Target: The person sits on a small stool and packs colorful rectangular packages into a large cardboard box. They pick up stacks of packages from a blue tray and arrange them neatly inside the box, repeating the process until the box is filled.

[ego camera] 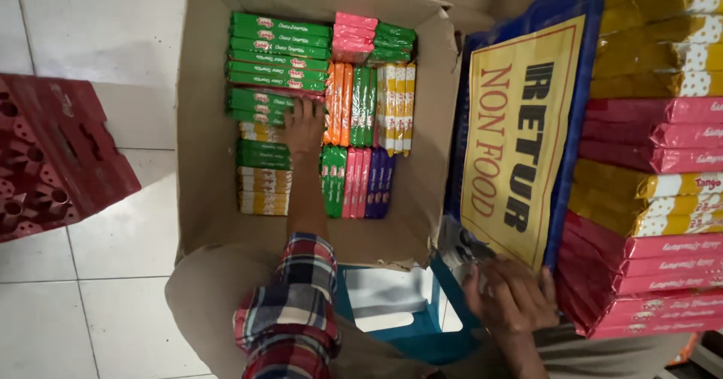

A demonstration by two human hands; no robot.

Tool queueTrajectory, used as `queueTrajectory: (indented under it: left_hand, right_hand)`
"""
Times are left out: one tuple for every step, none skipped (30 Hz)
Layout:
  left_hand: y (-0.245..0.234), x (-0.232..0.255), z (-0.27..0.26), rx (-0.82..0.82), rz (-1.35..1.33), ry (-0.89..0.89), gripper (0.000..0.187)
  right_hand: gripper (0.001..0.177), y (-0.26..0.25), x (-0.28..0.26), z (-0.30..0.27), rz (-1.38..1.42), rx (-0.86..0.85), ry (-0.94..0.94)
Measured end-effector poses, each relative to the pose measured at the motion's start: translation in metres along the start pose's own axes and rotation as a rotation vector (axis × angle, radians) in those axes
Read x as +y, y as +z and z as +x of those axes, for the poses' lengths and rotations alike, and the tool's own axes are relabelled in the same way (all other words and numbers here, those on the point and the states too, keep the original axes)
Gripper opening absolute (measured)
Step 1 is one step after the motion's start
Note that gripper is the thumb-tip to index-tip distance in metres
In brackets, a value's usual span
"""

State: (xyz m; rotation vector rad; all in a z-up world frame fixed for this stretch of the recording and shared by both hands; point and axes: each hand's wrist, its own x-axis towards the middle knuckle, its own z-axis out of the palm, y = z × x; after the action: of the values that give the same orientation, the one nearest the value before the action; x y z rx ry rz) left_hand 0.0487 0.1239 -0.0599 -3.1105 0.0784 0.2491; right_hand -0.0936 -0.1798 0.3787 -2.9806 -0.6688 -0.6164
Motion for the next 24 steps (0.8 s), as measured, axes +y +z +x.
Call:
queueTrajectory:
  left_hand:
    - [0.000,-0.001,0.002,0.001,-0.001,0.003,0.057]
    - [-0.001,-0.002,0.002,-0.005,0.004,0.023,0.051]
    - [-0.002,-0.002,0.001,-0.012,0.009,0.043,0.044]
    - [0.001,-0.002,-0.002,-0.007,0.010,0.041,0.044]
    - [0.003,-0.002,-0.007,0.282,0.027,0.070,0.031]
    - [0.003,-0.009,-0.007,0.578,0.055,0.099,0.018]
    - [-0.016,-0.011,-0.010,0.589,0.068,0.098,0.018]
    - [-0.036,-0.013,-0.014,0.326,0.017,0.082,0.044]
    - [-0.057,-0.015,-0.020,0.066,-0.032,0.061,0.069]
    - [-0.088,-0.013,-0.018,0.084,-0.026,0.057,0.069]
    - [-0.119,-0.010,-0.018,-0.037,-0.181,-0.118,0.070]
    - [-0.153,-0.010,-0.019,-0.154,-0.335,-0.285,0.072]
    - [-0.158,-0.009,-0.020,-0.132,-0.330,-0.282,0.072]
    - [-0.163,-0.005,-0.024,-0.039,-0.600,-0.442,0.075]
    - [-0.168,-0.002,-0.029,0.059,-0.874,-0.595,0.078]
    - [-0.202,0.000,-0.034,0.093,-0.868,-0.582,0.078]
    - [-0.236,0.002,-0.041,0.151,-1.025,-0.638,0.077]
    - [-0.268,0.009,-0.051,0.207,-1.191,-0.692,0.075]
    - [-0.288,0.014,-0.054,0.239,-1.194,-0.677,0.075]
    - [-0.307,0.018,-0.064,0.267,-1.263,-0.697,0.077]
    - [-0.324,0.022,-0.074,0.294,-1.333,-0.715,0.079]
    - [-0.353,0.026,-0.088,0.322,-1.334,-0.704,0.079]
    - [-0.381,0.031,-0.103,0.359,-1.410,-0.648,0.083]
    - [-0.406,0.038,-0.121,0.386,-1.484,-0.589,0.087]
  right_hand:
    - [0.016,0.003,0.000,0.001,-0.003,0.000,0.001]
    - [0.020,0.004,0.000,0.001,0.015,0.034,-0.018]
    - [0.026,0.004,0.000,0.001,0.033,0.067,-0.037]
    - [0.026,0.002,0.000,0.000,0.032,0.072,-0.039]
    - [0.024,-0.002,0.000,-0.001,0.000,0.025,-0.017]
    - [0.023,-0.002,-0.003,-0.002,-0.027,-0.012,0.008]
    - [0.023,-0.004,-0.003,0.003,-0.022,0.003,0.009]
    - [0.020,-0.007,-0.006,0.006,-0.057,-0.034,0.033]
    - [0.018,-0.012,-0.008,0.009,-0.091,-0.072,0.057]
    - [0.018,-0.012,-0.008,0.012,-0.093,-0.053,0.055]
    - [0.018,-0.013,-0.008,0.015,-0.034,-0.007,0.041]
    - [0.019,-0.015,-0.010,0.018,0.025,0.041,0.031]
    - [0.019,-0.005,-0.008,0.010,0.022,0.063,0.033]
    - [0.024,0.004,-0.005,0.000,-0.024,0.116,0.052]
    - [0.029,0.011,-0.002,-0.008,-0.069,0.169,0.071]
    - [0.029,0.013,-0.003,-0.009,-0.069,0.204,0.075]
    - [0.024,0.014,-0.004,-0.009,-0.060,0.209,0.086]
    - [0.021,0.013,-0.002,-0.010,-0.053,0.211,0.090]
    - [0.021,0.016,0.000,-0.009,-0.056,0.242,0.087]
    - [0.018,0.016,-0.001,-0.012,0.004,0.231,0.126]
    - [0.016,0.018,-0.002,-0.014,0.064,0.219,0.163]
    - [0.016,0.014,-0.004,-0.013,0.066,0.244,0.157]
    - [0.016,0.011,-0.006,-0.011,0.197,0.260,0.247]
    - [0.020,0.006,-0.008,-0.013,0.328,0.268,0.339]
